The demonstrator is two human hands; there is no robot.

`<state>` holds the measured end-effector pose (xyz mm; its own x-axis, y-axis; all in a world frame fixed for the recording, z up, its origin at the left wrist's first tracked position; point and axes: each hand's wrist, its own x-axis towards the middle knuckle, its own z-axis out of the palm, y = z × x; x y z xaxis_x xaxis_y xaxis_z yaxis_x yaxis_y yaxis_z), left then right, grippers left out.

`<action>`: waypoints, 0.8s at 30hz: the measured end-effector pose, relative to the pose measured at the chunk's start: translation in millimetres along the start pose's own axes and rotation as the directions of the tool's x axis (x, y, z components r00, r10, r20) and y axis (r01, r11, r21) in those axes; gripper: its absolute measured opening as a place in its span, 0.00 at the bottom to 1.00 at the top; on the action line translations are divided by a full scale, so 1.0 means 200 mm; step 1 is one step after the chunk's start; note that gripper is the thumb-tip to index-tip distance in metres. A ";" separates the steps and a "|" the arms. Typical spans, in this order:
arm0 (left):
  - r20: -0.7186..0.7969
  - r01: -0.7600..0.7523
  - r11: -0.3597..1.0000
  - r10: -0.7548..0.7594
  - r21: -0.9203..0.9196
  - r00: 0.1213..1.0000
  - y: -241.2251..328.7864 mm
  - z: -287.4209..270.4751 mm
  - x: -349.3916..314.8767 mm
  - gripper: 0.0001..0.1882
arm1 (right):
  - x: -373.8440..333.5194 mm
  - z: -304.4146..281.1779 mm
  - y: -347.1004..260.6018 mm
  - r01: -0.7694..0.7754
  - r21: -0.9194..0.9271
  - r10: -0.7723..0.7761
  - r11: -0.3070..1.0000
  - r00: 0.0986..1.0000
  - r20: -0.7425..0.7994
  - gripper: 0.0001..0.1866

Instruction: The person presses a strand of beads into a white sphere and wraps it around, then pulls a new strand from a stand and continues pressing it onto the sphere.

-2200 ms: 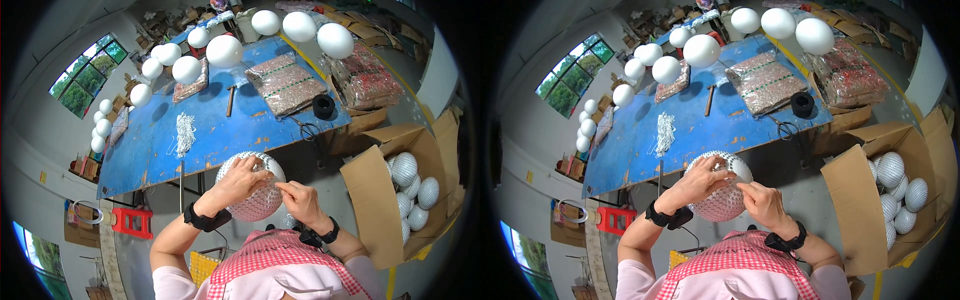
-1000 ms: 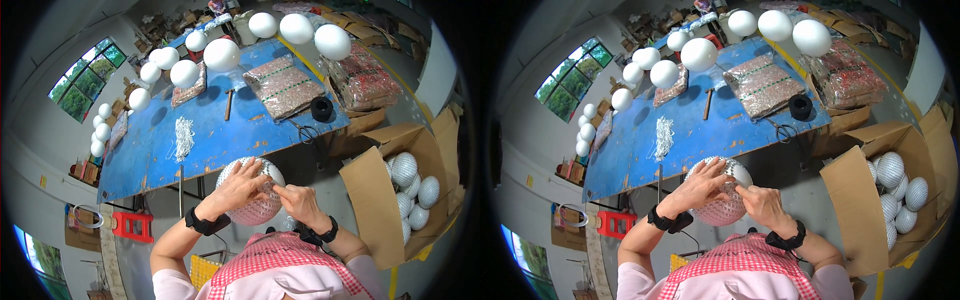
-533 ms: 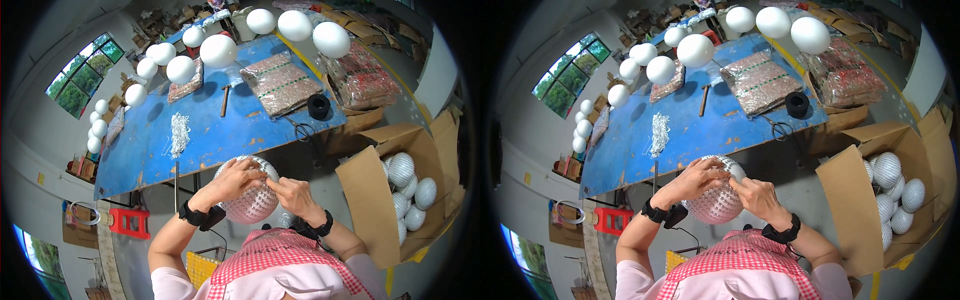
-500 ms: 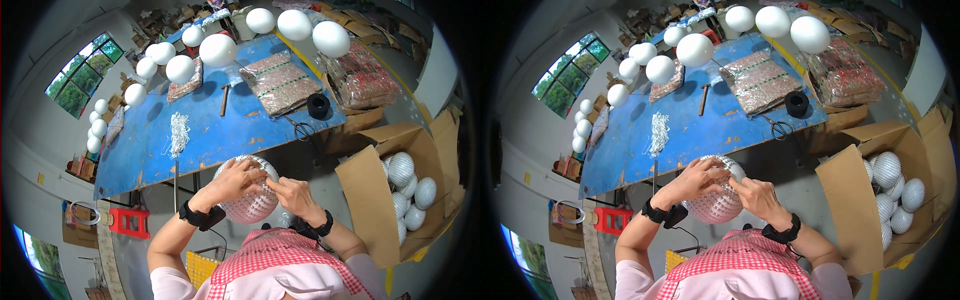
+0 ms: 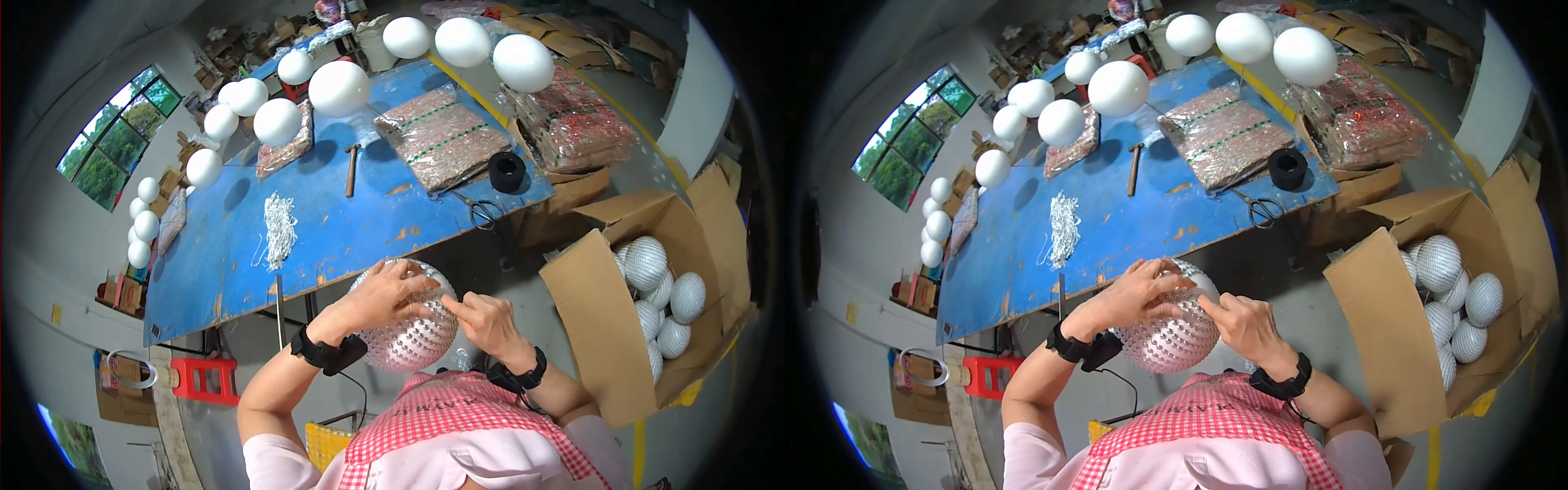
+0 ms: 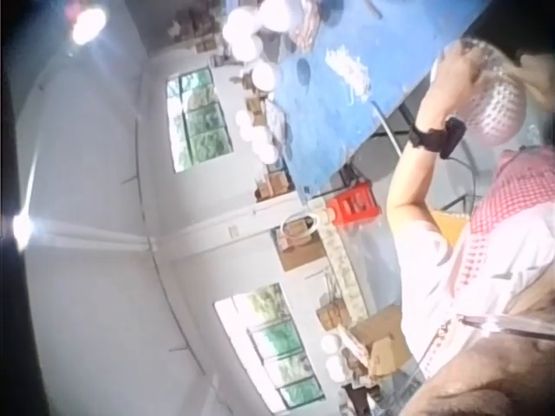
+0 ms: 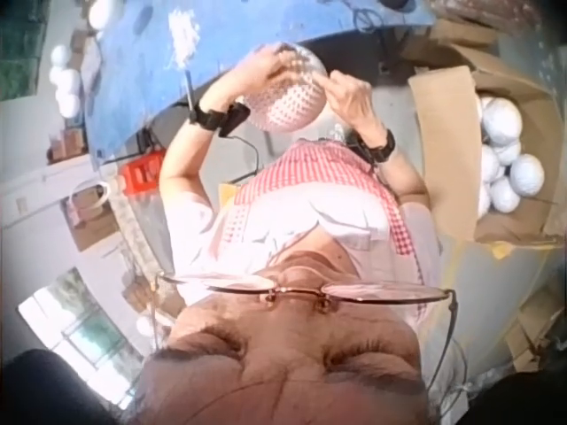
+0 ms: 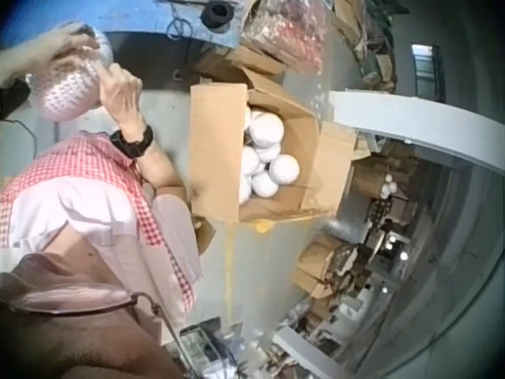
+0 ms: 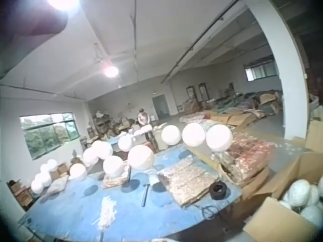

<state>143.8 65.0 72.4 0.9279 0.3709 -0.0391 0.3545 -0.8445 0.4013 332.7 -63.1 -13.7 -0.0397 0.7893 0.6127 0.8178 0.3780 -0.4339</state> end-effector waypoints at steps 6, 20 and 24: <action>0.086 -0.064 0.998 0.065 -0.024 0.994 -0.05 -0.01 0.01 0.19 | 0.01 -0.02 -0.08 -0.079 0.023 0.080 0.997 0.995 -0.055 0.15; 0.146 -0.118 0.962 0.157 -0.245 0.977 -0.24 0.01 0.05 0.18 | 0.01 0.05 -0.10 -0.056 -0.152 0.049 0.987 0.998 -0.049 0.17; 0.148 -0.059 0.966 0.098 -0.251 0.984 -0.20 0.00 0.08 0.17 | 0.02 0.06 -0.07 -0.113 0.046 0.117 0.993 0.988 -0.103 0.14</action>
<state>143.5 105.6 56.0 0.9651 0.2246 -0.1348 0.2590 -0.7410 0.6195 315.1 -59.9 -13.7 0.1154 0.7742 0.6223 0.7900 0.3082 -0.5300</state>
